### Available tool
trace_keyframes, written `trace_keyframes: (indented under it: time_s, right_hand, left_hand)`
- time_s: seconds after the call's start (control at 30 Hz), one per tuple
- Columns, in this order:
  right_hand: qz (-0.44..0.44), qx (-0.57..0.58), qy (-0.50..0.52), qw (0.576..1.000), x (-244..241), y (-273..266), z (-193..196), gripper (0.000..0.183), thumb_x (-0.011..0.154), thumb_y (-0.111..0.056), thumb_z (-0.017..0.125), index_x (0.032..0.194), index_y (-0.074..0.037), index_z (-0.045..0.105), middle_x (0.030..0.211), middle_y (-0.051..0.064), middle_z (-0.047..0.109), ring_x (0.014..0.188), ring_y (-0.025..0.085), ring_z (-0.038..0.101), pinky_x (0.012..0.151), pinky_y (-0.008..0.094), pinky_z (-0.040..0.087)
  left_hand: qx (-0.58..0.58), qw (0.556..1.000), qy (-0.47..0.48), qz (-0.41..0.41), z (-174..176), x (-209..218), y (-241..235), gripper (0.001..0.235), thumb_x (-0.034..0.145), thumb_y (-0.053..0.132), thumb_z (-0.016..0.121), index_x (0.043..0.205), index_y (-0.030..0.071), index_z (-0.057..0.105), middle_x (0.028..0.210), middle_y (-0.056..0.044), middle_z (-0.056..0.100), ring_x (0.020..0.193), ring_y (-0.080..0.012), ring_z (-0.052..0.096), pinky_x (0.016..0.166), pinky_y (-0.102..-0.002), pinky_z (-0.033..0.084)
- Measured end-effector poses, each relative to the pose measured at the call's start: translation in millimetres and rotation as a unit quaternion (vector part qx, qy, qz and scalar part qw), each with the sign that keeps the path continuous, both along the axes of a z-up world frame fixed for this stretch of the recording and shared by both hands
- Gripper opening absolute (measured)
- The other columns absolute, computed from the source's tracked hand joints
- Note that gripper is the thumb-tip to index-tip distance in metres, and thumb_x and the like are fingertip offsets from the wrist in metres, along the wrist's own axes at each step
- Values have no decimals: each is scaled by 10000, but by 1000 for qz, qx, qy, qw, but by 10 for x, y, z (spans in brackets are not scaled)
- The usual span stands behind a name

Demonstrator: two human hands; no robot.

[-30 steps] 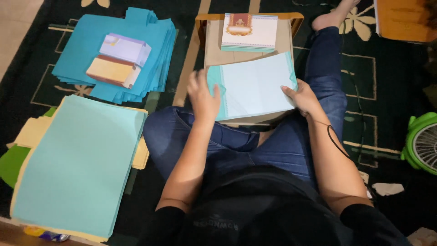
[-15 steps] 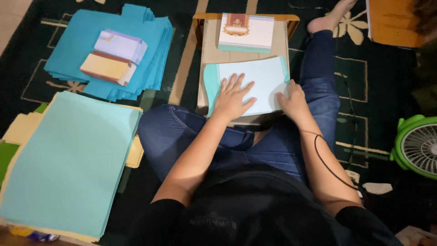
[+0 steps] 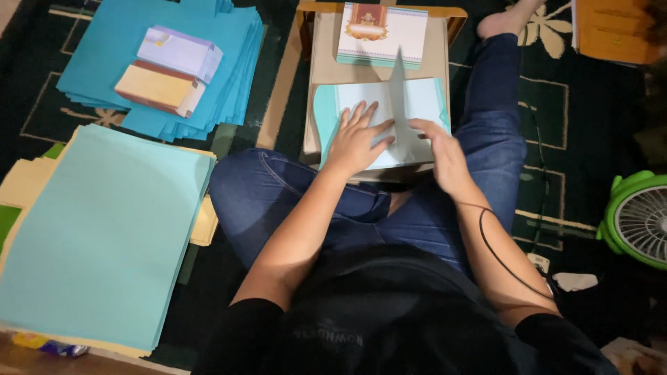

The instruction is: The person sits on the floor and assembles notebooks by folding light blue cover sheets around white inner pages. They press the folded edges to secure them, then place the completed notebook onto a stack. The person repeats this process with multiple sets of covers and pages.

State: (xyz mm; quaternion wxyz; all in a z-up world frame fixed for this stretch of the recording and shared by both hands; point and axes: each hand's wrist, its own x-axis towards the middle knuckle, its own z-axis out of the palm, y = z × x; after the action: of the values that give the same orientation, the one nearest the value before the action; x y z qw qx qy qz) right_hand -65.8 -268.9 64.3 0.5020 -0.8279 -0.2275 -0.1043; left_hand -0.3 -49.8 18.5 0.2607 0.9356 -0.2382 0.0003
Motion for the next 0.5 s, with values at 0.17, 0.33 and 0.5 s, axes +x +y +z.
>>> trace_keyframes:
  time_s: [0.17, 0.33, 0.5]
  right_hand:
    - [52, -87, -26, 994, 58, 111, -282, 601, 1074, -390, 283, 1408, -14, 612, 1413, 210, 601, 1348, 421, 526, 1127, 541, 393]
    - [-12, -157, -38, 987, 85, 151, -434, 289, 1028, -57, 563, 1275, 13, 696, 1314, 182, 674, 1290, 385, 590, 1093, 499, 458]
    - [-78, -304, -70, 947, 141, 192, -529, 303, 986, -107, 608, 1260, -95, 736, 1313, 46, 708, 1249, 265, 643, 1030, 377, 525]
  left_hand:
    - [-134, 990, -50, -12, -761, 300, 122, 430, 1089, 292, 353, 1305, 61, 644, 1510, -220, 516, 1476, -414, 383, 1234, -604, 255]
    - [-522, 846, 107, 18, -234, 163, 286, 686, 1152, 443, 137, 1643, -29, 56, 1700, -311, 4, 1580, -452, 12, 1328, -556, 1]
    - [-46, 991, -78, 100, -54, 30, 107, 602, 982, 343, 696, 1527, 146, 531, 1670, -317, 111, 1537, -573, 6, 1189, -769, 159]
